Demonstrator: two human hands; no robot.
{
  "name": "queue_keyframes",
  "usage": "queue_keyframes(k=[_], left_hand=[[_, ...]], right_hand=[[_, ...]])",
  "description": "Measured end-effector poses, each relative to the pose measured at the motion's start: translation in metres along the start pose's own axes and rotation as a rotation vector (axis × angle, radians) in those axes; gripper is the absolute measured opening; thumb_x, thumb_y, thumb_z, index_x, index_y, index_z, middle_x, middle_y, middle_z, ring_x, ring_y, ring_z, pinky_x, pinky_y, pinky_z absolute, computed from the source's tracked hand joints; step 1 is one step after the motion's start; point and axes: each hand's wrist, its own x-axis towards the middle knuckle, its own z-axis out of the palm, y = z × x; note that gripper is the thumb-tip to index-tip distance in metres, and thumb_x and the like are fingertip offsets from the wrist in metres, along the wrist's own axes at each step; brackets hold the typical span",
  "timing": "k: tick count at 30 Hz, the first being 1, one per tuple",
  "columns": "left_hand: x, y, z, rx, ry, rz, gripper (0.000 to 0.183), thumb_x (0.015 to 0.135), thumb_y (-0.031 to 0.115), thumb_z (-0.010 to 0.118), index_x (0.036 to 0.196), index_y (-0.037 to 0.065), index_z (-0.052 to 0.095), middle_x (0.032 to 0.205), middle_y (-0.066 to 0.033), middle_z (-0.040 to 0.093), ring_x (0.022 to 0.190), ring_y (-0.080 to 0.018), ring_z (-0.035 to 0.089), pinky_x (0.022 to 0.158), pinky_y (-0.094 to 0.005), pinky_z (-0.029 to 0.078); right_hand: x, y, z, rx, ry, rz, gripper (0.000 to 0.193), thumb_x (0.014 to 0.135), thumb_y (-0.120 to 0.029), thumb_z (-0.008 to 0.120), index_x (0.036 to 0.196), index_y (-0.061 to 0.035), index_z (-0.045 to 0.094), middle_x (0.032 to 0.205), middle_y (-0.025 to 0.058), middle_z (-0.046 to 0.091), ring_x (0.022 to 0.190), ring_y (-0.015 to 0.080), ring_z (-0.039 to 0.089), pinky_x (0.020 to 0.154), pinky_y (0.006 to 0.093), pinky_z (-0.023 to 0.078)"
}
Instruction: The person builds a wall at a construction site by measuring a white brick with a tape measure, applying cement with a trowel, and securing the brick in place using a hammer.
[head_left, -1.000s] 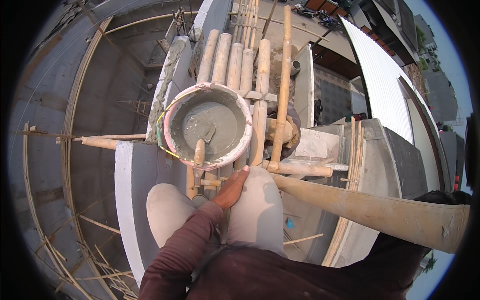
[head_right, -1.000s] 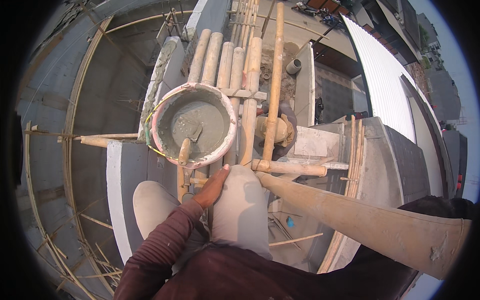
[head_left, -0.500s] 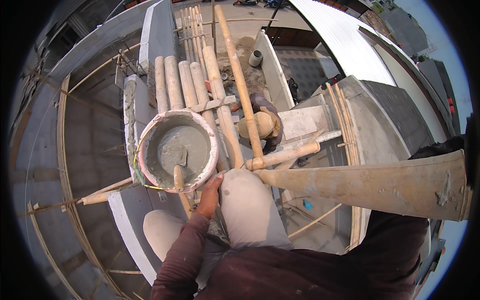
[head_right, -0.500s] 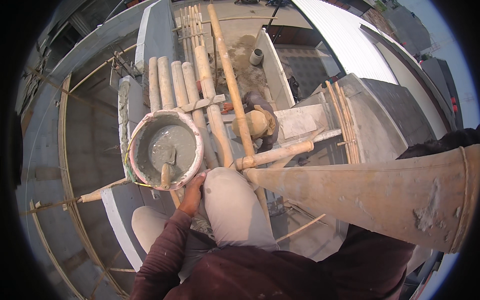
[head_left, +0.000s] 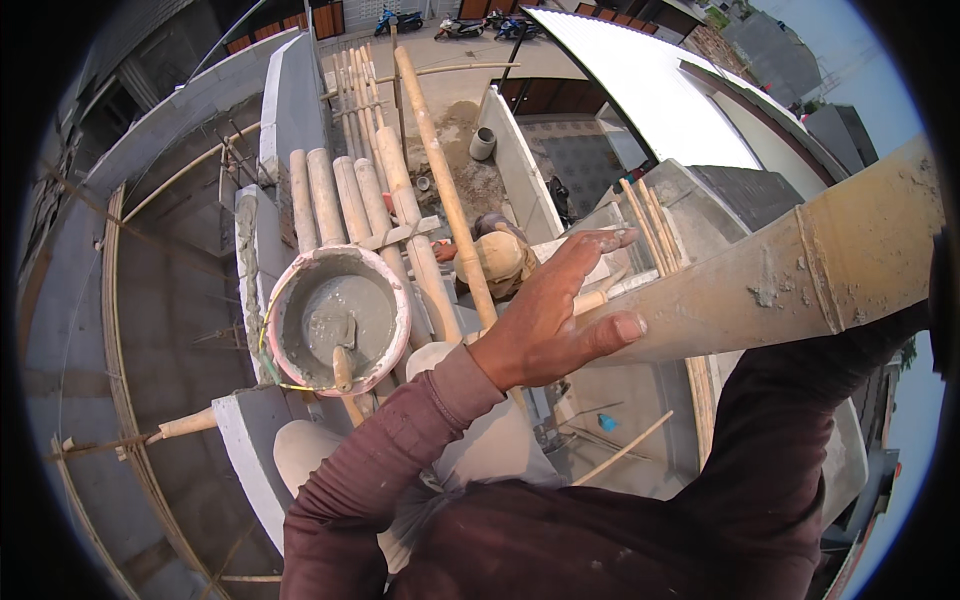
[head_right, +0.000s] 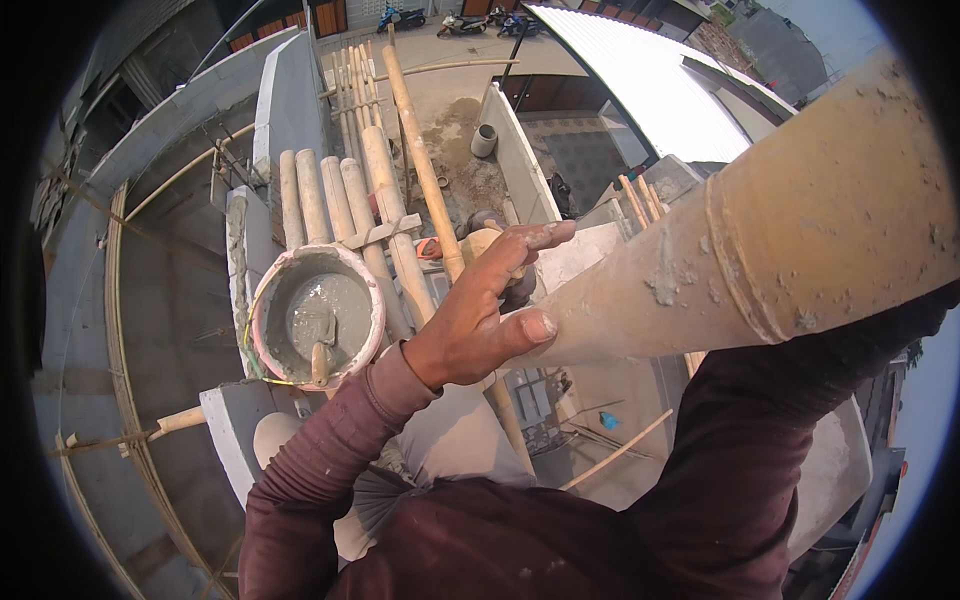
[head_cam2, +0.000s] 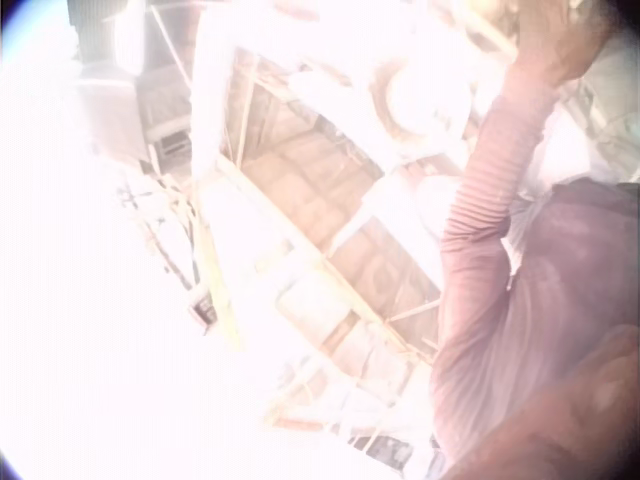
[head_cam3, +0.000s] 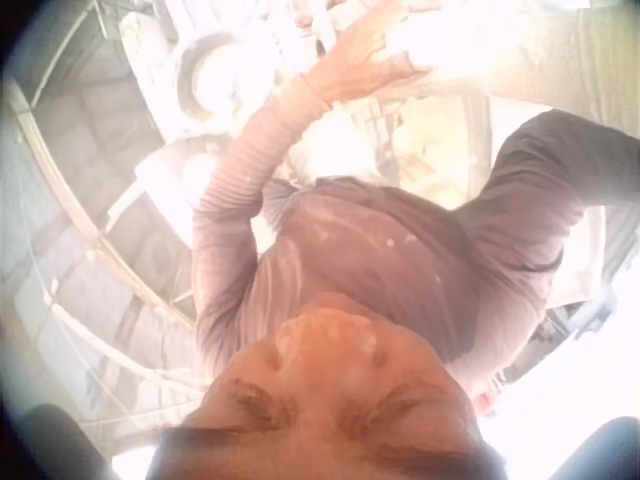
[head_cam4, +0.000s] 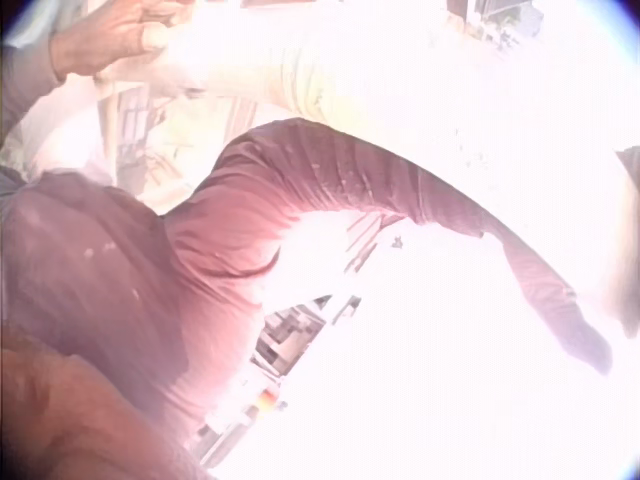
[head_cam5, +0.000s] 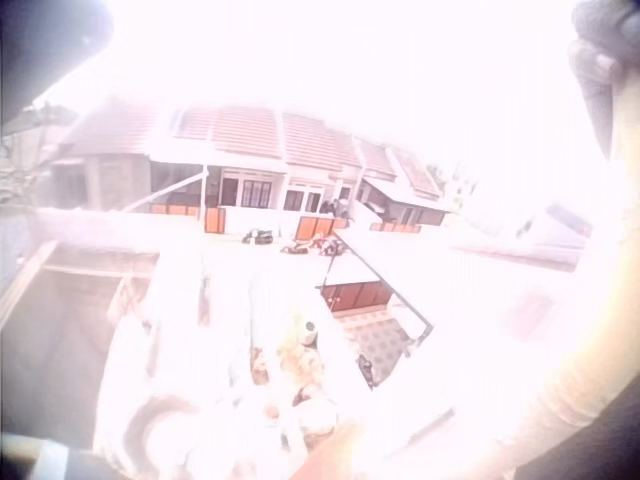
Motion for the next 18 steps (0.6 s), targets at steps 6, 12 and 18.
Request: queue_keyframes(k=[6, 12, 18], left_hand=[[0.014, 0.017, 0.020, -0.243, -0.278, -0.074, 0.097, 0.081, 0.081, 0.060, 0.127, -0.006, 0.058, 0.108, -0.0144, 0.065, 0.102, -0.0220, 0.064, 0.091, -0.0354, 0.049], [0.013, 0.024, 0.033, -0.321, -0.196, -0.141, 0.093, 0.082, 0.079, 0.059, 0.120, -0.006, 0.063, 0.111, -0.0106, 0.068, 0.102, -0.0177, 0.063, 0.090, -0.0341, 0.050], [0.004, 0.013, 0.030, -0.376, -0.147, -0.239, 0.104, 0.073, 0.090, 0.057, 0.115, -0.004, 0.059, 0.095, -0.0138, 0.068, 0.088, -0.0221, 0.067, 0.079, -0.0357, 0.055]], right_hand=[[0.010, -0.015, -0.020, 0.008, 0.005, -0.025, 0.083, 0.095, -0.071, 0.049, 0.131, 0.0033, 0.056, 0.120, 0.0179, 0.065, 0.111, 0.0253, 0.065, 0.092, 0.0355, 0.053], [0.015, -0.020, -0.028, 0.070, -0.045, -0.032, 0.082, 0.095, -0.070, 0.049, 0.130, 0.0031, 0.058, 0.119, 0.0175, 0.065, 0.111, 0.0249, 0.065, 0.092, 0.0352, 0.053], [-0.005, -0.012, -0.035, 0.235, 0.034, -0.063, 0.081, 0.095, -0.070, 0.049, 0.129, 0.0029, 0.059, 0.119, 0.0170, 0.065, 0.112, 0.0245, 0.065, 0.091, 0.0349, 0.053]])
